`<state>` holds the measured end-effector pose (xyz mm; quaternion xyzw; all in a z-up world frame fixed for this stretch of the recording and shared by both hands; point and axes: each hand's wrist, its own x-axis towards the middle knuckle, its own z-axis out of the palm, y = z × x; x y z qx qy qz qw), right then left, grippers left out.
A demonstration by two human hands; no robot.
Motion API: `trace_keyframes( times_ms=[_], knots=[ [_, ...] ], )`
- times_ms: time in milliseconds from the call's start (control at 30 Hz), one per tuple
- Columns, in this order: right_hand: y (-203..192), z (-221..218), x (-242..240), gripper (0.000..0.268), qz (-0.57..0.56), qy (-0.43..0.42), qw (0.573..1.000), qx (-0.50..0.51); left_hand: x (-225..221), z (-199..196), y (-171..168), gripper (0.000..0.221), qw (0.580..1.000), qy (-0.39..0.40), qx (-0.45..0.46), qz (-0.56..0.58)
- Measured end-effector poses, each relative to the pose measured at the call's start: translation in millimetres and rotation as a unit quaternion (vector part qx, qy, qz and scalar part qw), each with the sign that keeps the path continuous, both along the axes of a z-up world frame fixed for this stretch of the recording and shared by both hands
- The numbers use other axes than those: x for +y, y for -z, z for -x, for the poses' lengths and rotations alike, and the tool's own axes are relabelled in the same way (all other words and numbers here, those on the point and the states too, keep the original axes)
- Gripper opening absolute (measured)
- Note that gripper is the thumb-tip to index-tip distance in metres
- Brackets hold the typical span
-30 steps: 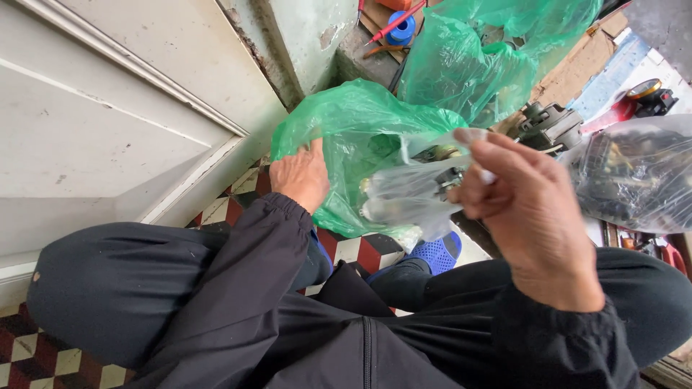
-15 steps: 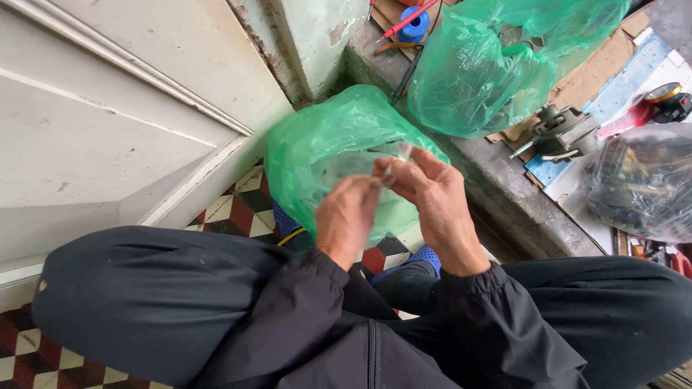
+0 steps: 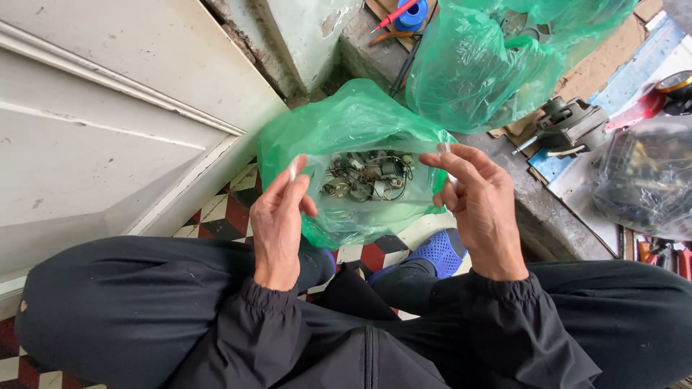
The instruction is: The person sits on the floor and works on small electric motor components. They use pliers on a metal mounting bracket, turn the bracket over in their hands, open plastic bags of parts, rummage through them, and fit a brass bushing and other small parts into a motor housing.
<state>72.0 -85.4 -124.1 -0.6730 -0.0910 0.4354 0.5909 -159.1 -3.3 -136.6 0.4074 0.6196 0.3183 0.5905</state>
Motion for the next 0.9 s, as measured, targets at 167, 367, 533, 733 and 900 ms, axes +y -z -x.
trace_keyframes(
  times_ms=[167,367,533,733,900],
  knots=[
    [23.9,-0.3,0.4,0.038,0.014,-0.012,0.999,-0.035,-4.4,-1.2,13.3,0.070,0.994,0.059,-0.016,0.086],
    [16.5,8.3,0.3,0.044,0.005,-0.034,0.998,-0.051,-18.8,8.4,42.6,0.072,0.997,0.048,-0.037,0.040],
    [25.6,1.9,-7.6,0.042,0.014,-0.055,0.995,-0.080,-22.3,11.2,37.3,0.068,0.998,0.041,-0.033,0.039],
    [32.5,-2.4,-10.9,0.040,0.016,-0.056,0.990,-0.126,-24.4,9.6,34.1,0.068,0.998,0.067,-0.012,0.011],
    [34.9,-2.0,-11.3,0.042,0.012,-0.052,0.988,-0.143,-22.8,6.9,15.1,0.072,0.996,0.083,0.030,0.015]
  ],
)
